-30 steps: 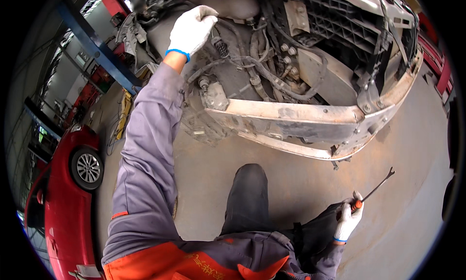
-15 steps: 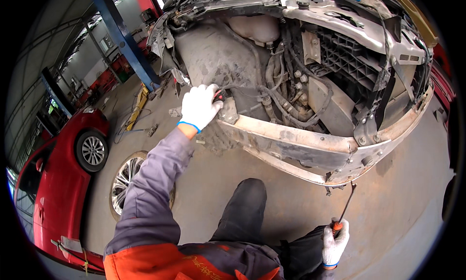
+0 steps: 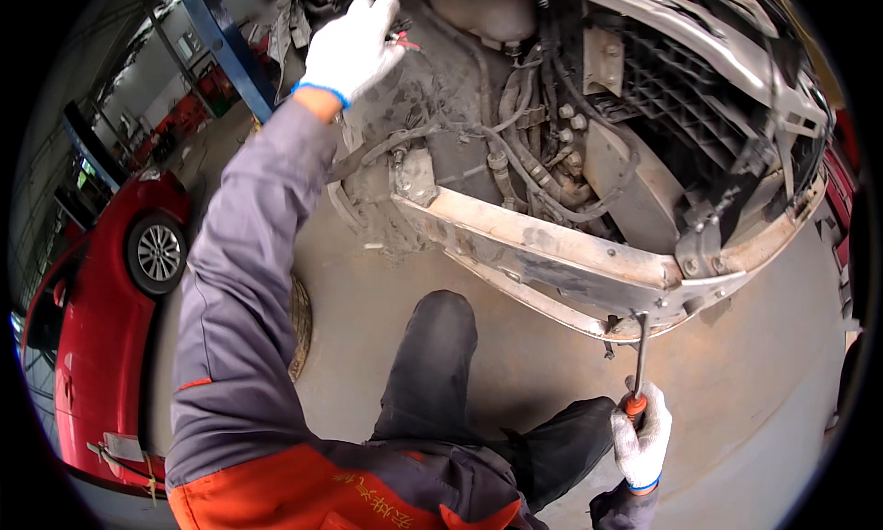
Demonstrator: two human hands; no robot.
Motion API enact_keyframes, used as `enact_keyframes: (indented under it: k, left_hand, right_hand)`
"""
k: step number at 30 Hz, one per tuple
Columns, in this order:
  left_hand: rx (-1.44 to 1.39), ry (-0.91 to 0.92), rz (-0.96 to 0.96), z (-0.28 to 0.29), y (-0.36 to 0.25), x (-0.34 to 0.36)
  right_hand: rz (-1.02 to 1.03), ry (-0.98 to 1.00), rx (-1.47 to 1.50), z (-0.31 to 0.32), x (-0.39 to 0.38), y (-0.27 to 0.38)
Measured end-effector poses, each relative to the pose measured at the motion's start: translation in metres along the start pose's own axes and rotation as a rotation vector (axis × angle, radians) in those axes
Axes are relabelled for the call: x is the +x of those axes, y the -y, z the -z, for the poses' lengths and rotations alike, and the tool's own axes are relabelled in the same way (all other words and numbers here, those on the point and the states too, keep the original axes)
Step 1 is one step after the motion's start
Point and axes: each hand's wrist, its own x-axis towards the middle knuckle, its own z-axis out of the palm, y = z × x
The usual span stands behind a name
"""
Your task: The person uses a screwdriver to detach a plastic frame from the front of a car, then removes the frame and places it on a workbench. They then return to the car and use the screwdriver to pry at the front bumper area.
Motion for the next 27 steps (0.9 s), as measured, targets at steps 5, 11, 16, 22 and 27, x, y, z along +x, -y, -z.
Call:
enact_keyframes:
  k: [5,11,16,22,27]
  left_hand:
    - [0.03,0.135,-0.134,-0.036,0.031,-0.028]
    - [-0.147,0.123,0.047,0.016,-0.004,-0.126]
    - [-0.764,0.132,0.012,-0.002,-0.047,-0.167]
    - [-1.186,0.021,-0.043,-0.037,-0.079,-0.163]
    - [-1.455,0.086,0.103,-0.058,-0.077,-0.147]
  right_hand:
    - [0.001,-0.125,-0.086,-0.013,0.044,0.058]
    - [0.186,-0.076,-0.687,-0.013,0.099,0.133]
    - [0.122,-0.015,-1.103,-0.023,0.128,0.2]
    - [0.067,0.212,-1.417,-0.06,0.18,0.268]
    - [-0.041,0.235,-1.541,-0.084,0.203,0.276]
